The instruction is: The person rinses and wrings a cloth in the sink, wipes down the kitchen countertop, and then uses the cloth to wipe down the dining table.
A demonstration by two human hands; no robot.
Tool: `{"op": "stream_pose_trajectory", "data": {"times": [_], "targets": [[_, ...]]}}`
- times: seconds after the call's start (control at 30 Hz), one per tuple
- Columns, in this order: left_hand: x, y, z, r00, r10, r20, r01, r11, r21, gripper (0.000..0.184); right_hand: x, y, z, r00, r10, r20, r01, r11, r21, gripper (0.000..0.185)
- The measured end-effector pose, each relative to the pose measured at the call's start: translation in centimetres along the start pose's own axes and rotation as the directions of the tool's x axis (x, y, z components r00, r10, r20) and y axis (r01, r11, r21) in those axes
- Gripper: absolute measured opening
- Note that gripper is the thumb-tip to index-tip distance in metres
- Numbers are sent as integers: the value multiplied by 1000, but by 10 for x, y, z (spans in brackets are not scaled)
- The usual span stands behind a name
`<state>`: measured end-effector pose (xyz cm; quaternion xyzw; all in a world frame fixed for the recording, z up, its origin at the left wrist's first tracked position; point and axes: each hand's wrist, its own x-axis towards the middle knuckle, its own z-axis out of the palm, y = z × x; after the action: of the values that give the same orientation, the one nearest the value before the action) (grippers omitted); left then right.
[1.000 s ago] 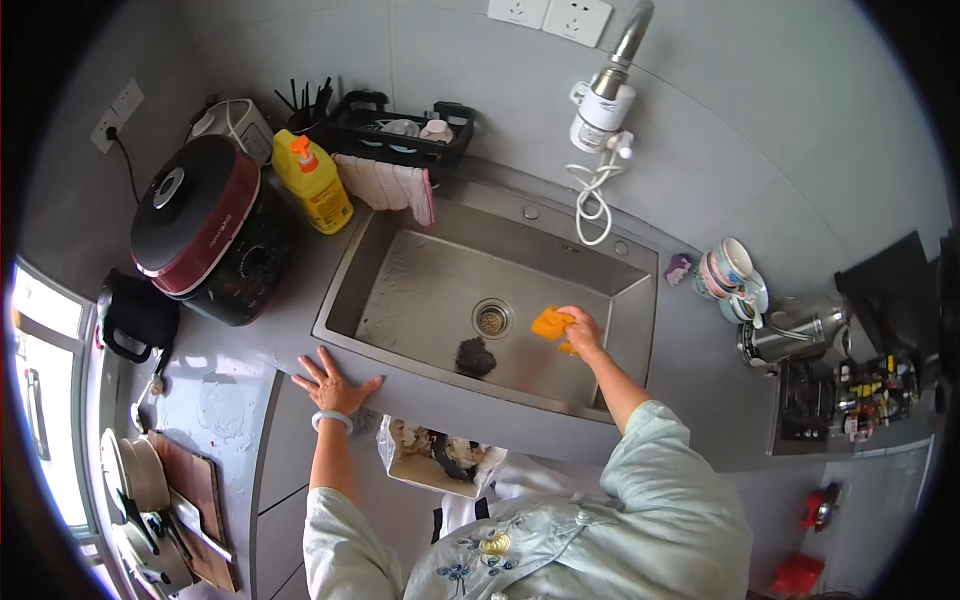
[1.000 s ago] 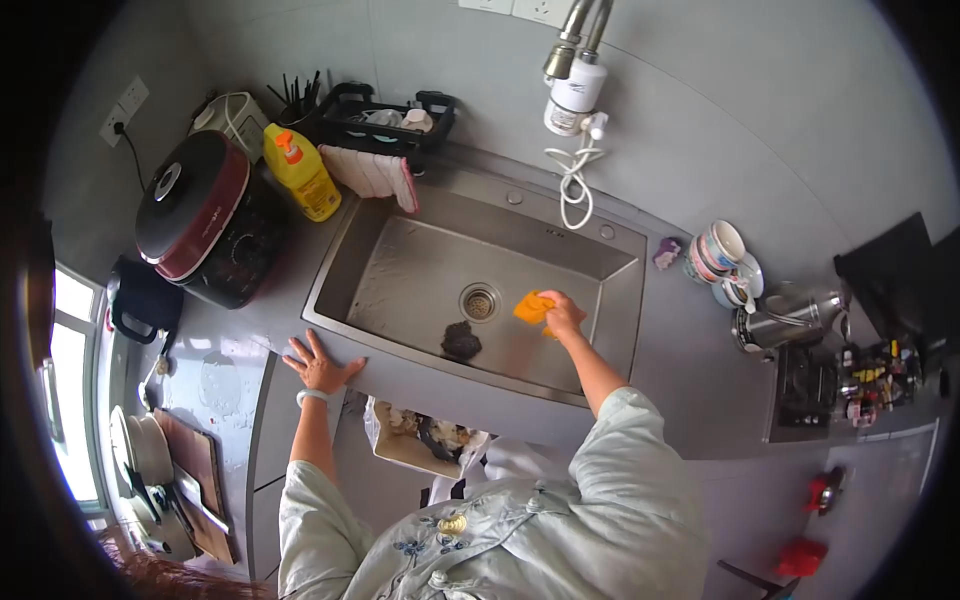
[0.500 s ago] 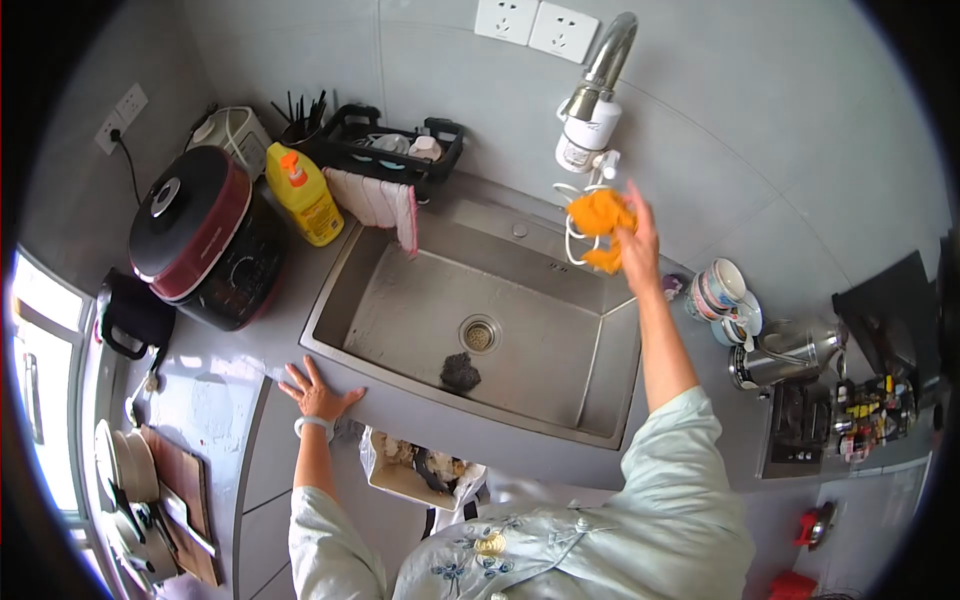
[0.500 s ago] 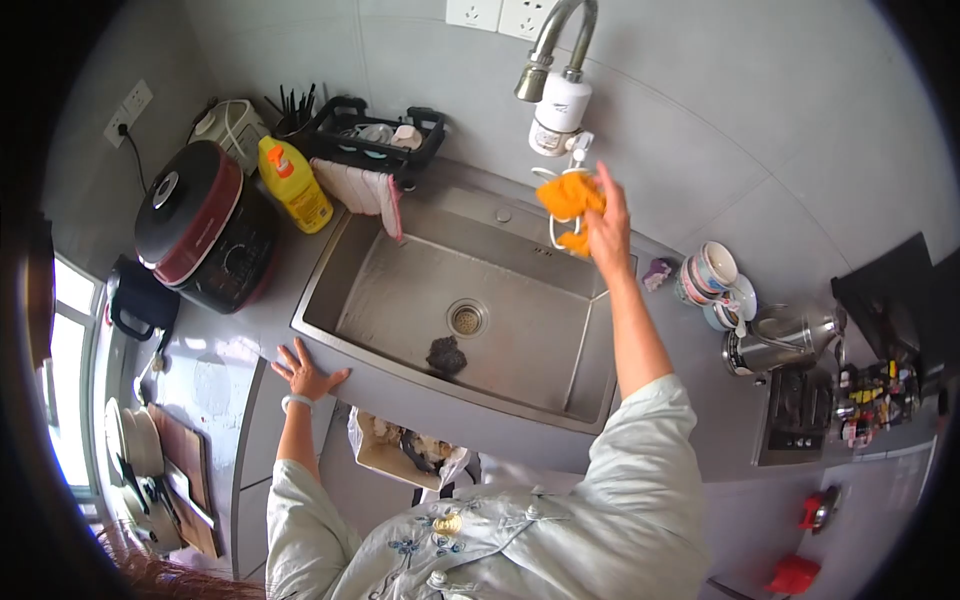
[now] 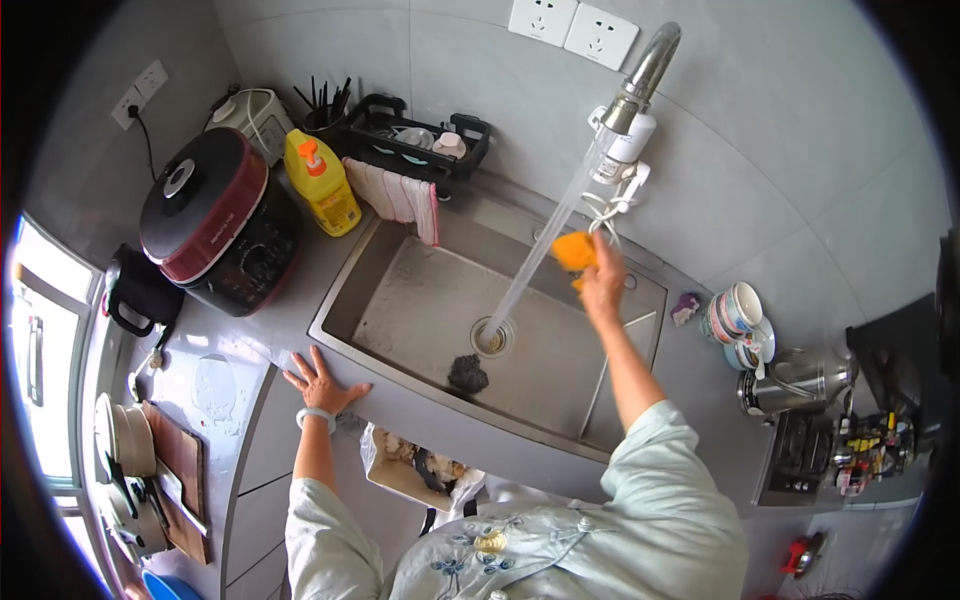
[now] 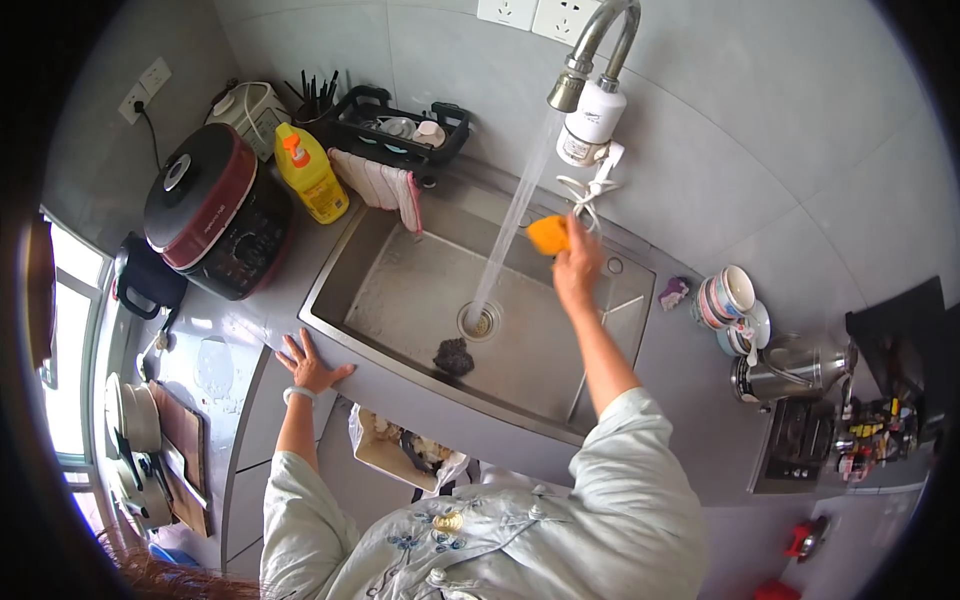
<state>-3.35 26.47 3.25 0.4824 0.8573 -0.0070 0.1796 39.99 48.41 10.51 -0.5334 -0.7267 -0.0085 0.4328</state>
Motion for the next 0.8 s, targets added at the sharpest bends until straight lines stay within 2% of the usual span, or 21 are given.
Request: {"op": "stream_pose_trajectory", "data": {"times": [0.03, 0.07, 0.1, 0.13, 0.2, 0.23, 0.3, 0.33, 0.4, 0.53, 0.6, 0.63, 0.7, 0.8], "targets": [[0, -1, 0, 1000, -2, 12, 2, 1000, 5, 135, -20, 4, 30, 949, 303, 89, -314, 872, 375, 59], [0, -1, 0, 1000, -8, 13, 8, 1000, 6, 135, -38, 2, 58, 805, 521, 284, -563, 520, 642, 59], [0, -1, 0, 1000, 1, 10, -1, 1000, 9, 136, -51, -1, 76, 671, 572, 471, -685, 235, 690, 56], [-1, -1, 0, 1000, 10, 7, -10, 1000, 12, 136, -61, -7, 90, 520, 551, 653, -750, -71, 658, 53], [0, -1, 1, 1000, 5, 13, -5, 1000, 19, 136, -81, -19, 113, 400, 493, 772, -759, -294, 581, 46], [1, -1, 2, 1000, 7, 16, -7, 1000, 22, 136, -92, -14, 124, 397, 491, 775, -759, -300, 578, 46], [3, -2, 2, 1000, 6, 18, -7, 1000, 28, 136, -103, -15, 135, 293, 365, 884, -748, -489, 450, 44], [3, -2, 3, 1000, 10, 19, -11, 999, 30, 136, -105, -17, 132, 288, 364, 886, -746, -495, 446, 44], [2, -1, 2, 1000, 6, 19, -6, 999, 34, 136, -108, -15, 118, 286, 127, 950, -741, -599, 304, 35], [2, 2, -1, 999, -4, 33, 3, 999, 37, 137, -121, -7, 119, 331, 193, 924, -644, -669, 371, 27], [3, 0, 3, 1000, 1, 29, -2, 999, 37, 138, -126, -1, 125, 267, 288, 920, -664, -637, 392, 30], [4, -1, 3, 1000, 6, 18, -7, 999, 37, 138, -129, 2, 130, 266, 288, 920, -663, -638, 392, 30], [4, -1, 2, 1000, 0, 25, -1, 1000, 31, 138, -131, 1, 137, 127, 338, 933, -753, -579, 312, 30], [5, 1, 0, 999, -11, 39, 10, 999, 33, 138, -135, -11, 139, 111, 422, 900, -663, -643, 383, 30]]}}
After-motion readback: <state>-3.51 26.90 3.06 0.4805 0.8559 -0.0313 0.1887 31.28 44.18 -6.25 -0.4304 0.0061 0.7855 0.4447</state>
